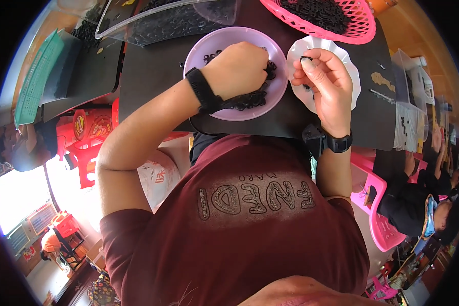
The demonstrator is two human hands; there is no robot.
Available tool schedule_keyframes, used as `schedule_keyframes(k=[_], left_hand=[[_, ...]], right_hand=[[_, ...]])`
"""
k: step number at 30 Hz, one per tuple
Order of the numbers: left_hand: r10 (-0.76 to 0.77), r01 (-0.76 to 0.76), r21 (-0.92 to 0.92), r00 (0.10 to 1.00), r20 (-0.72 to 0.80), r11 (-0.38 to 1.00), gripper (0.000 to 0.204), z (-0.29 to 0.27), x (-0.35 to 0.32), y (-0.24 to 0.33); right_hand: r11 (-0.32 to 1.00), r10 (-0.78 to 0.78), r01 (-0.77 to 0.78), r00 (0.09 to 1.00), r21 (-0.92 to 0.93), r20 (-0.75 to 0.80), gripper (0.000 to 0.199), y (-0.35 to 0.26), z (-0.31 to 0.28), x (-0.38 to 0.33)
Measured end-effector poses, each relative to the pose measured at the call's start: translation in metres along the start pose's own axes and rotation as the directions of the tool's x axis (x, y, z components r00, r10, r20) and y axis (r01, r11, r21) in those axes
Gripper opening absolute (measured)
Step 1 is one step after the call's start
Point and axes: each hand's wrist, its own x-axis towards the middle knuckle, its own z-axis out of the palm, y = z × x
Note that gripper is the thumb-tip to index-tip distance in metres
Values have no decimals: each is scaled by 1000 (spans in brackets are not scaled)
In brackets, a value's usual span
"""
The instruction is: The person assembles plastic cord toggles by hand, repeatedly picking up small components from the dishes and fitting the pieces together.
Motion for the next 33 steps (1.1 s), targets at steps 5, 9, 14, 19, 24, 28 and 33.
schedule_keyframes(k=[5, 9, 14, 19, 24, 28, 33], left_hand=[[-271, 276, -689, 955, 119, 671, 18, -13, -19, 4], [-302, 183, -902, 951, 62, 390, 19, -5, -36, 10], [-430, 24, -968, 899, -88, 250, 23, 2, -50, 25], [-506, -37, -963, 845, -172, 266, 19, 5, -60, 31], [-537, -91, -942, 802, -262, 324, 19, 7, -65, 33], [-543, -86, -936, 795, -271, 341, 17, 7, -68, 30], [-573, -145, -935, 757, -315, 323, 15, 12, -69, 31]], right_hand=[[996, -12, 12, 1000, 91, 2, 15, 6, 8, -2], [1000, -24, 24, 1000, 16, 8, 13, 12, 18, -1], [1000, 16, -15, 998, -16, 64, 18, 13, 25, 1], [999, 10, -8, 998, -41, 57, 17, 11, 36, 2], [998, 18, -14, 998, -66, 65, 17, 9, 45, 3], [995, 25, -18, 997, -97, 70, 16, 10, 49, 4], [990, 30, -20, 997, -142, 67, 15, 8, 53, 4]])
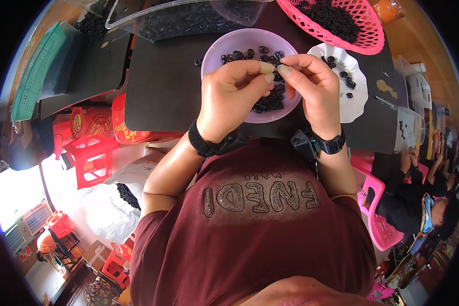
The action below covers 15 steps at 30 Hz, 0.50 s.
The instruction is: The person assembles plastic cord toggles by hand, repeatedly picking up small components from the dishes and fitting the pieces together.
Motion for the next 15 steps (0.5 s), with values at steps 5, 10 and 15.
schedule_keyframes(k=[5, 10, 15], left_hand=[[23, -24, -46, 999, -26, 999, 14, 2, -1, -2], [24, -26, -71, 999, -28, 997, 14, 1, -2, -3], [33, -38, -117, 999, -40, 992, 13, 0, -1, -4]], right_hand=[[998, 30, -31, 999, -50, -19, 14, -1, 2, 0], [996, 33, -33, 999, -77, -7, 14, -3, 2, 0], [996, 2, -4, 1000, -90, -25, 14, -3, 4, 1]])
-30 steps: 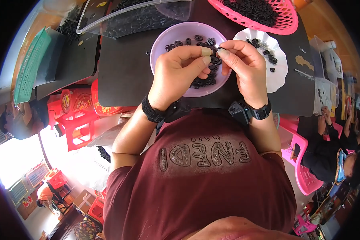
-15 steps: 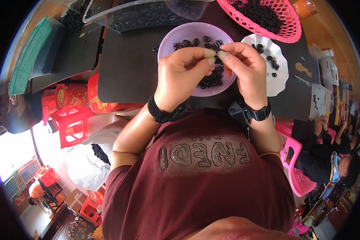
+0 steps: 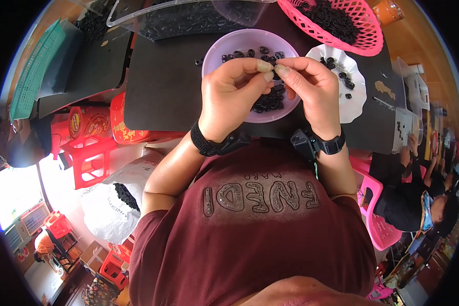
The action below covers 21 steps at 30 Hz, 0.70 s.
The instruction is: The person assembles plastic cord toggles by hand, repeatedly picking up small components from the dishes and fitting the pieces together.
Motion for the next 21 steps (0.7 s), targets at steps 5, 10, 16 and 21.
schedule_keyframes(k=[5, 10, 16, 21], left_hand=[[-27, 28, -28, 999, 33, 999, 14, -3, 2, 7], [-52, 56, -48, 997, 63, 997, 15, -8, 4, 8], [-86, 91, -70, 994, 73, 993, 12, -9, 3, 6], [-85, 89, -45, 994, 74, 995, 12, -8, 2, 5]], right_hand=[[961, -251, 258, 965, -102, 73, 26, 7, 0, 2], [853, -279, 338, 939, -398, 200, 38, -6, -3, -1], [733, -417, 482, 876, -479, 244, 36, -1, -4, -1], [657, -461, 534, 843, -531, 277, 31, -1, -5, -2]])
